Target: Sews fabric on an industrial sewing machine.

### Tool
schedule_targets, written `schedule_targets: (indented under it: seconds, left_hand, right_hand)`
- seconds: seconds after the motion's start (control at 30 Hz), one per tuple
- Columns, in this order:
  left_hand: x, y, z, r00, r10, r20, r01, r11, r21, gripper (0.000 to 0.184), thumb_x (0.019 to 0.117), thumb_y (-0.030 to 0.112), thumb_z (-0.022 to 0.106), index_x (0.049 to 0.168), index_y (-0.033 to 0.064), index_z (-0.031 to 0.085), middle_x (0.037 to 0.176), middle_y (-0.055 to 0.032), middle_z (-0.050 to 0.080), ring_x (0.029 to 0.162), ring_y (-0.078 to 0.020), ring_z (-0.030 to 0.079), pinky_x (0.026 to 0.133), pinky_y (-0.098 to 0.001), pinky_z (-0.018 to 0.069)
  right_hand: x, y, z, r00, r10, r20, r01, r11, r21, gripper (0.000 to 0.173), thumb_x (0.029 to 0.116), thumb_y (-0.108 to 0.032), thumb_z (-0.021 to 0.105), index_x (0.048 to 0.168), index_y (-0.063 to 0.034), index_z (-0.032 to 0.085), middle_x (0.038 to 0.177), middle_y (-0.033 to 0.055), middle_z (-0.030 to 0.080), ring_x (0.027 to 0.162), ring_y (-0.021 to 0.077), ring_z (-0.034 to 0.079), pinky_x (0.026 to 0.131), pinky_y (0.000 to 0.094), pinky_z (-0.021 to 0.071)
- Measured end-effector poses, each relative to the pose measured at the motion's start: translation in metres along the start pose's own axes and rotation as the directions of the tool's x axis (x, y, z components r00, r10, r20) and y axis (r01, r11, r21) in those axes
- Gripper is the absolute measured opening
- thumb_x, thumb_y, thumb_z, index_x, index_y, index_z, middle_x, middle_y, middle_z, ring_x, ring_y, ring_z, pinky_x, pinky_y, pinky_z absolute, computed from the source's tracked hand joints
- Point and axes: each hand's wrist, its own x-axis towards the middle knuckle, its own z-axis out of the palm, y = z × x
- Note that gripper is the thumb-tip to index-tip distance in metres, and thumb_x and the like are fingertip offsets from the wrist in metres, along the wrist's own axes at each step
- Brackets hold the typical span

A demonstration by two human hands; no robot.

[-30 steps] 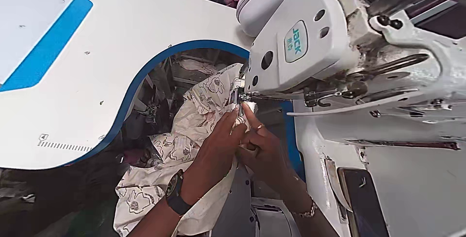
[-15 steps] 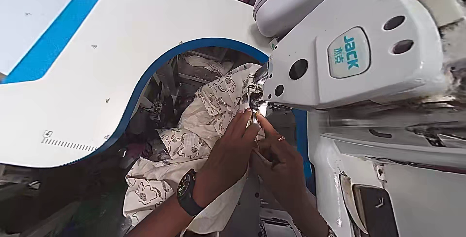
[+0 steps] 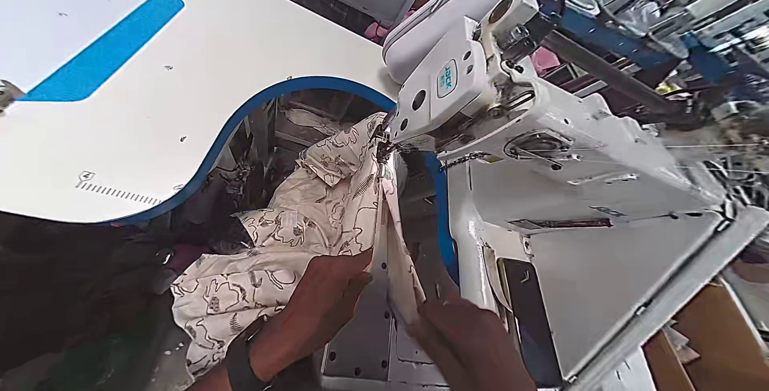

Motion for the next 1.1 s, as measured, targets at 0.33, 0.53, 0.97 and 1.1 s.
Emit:
schedule_targets:
  seconds: [0.33,0.53,0.97,1.1]
  left_hand:
    - [0.005,-0.013,0.013,0.975,0.122,-0.186,-0.094,0.984,0.151,0.023,0.0932,0.016,0.054,0.080,0.0056,0.069,0.049,-0.0055,0.051,0.040,-0.0218,0.055,0.038,-0.0385,0.0422]
    - [0.011,-0.021,0.016,0.972,0.125,-0.199,-0.106,0.989,0.100,0.026,0.0950,0.017,0.052,0.085,0.0059,0.073,0.048,-0.0050,0.051,0.039,-0.0211,0.053,0.037,-0.0378,0.0397]
    - [0.016,-0.019,0.018,0.969,0.137,-0.204,-0.128,0.990,0.055,0.029,0.0980,0.018,0.052,0.101,0.0042,0.077,0.051,-0.0062,0.055,0.042,-0.0221,0.057,0.041,-0.0391,0.0435]
    - [0.029,-0.024,0.018,0.968,0.130,-0.214,-0.126,0.991,0.034,0.029,0.0999,0.017,0.051,0.095,0.0036,0.076,0.051,-0.0059,0.054,0.043,-0.0220,0.056,0.042,-0.0387,0.0430]
  right_hand:
    - [0.026,-0.087,-0.014,0.965,0.076,0.253,-0.019,0.975,-0.220,0.026,0.0960,-0.018,0.060,0.078,-0.0016,0.068,0.056,0.0124,0.060,0.051,0.0305,0.065,0.044,0.0441,0.0474]
    - [0.037,-0.073,-0.012,0.906,0.065,0.418,-0.008,0.991,-0.137,0.020,0.0965,-0.013,0.059,0.086,-0.0008,0.072,0.070,0.0164,0.067,0.066,0.0352,0.071,0.053,0.0509,0.0528]
    - [0.033,-0.067,0.001,0.945,0.193,0.264,-0.110,0.948,-0.299,0.022,0.0955,-0.017,0.062,0.084,0.0001,0.069,0.065,0.0150,0.064,0.061,0.0336,0.069,0.049,0.0465,0.0514]
    - [0.039,-0.077,0.005,0.975,0.179,0.134,-0.118,0.920,-0.373,0.011,0.0903,-0.007,0.064,0.086,0.0009,0.071,0.070,0.0158,0.067,0.061,0.0317,0.070,0.048,0.0414,0.0529]
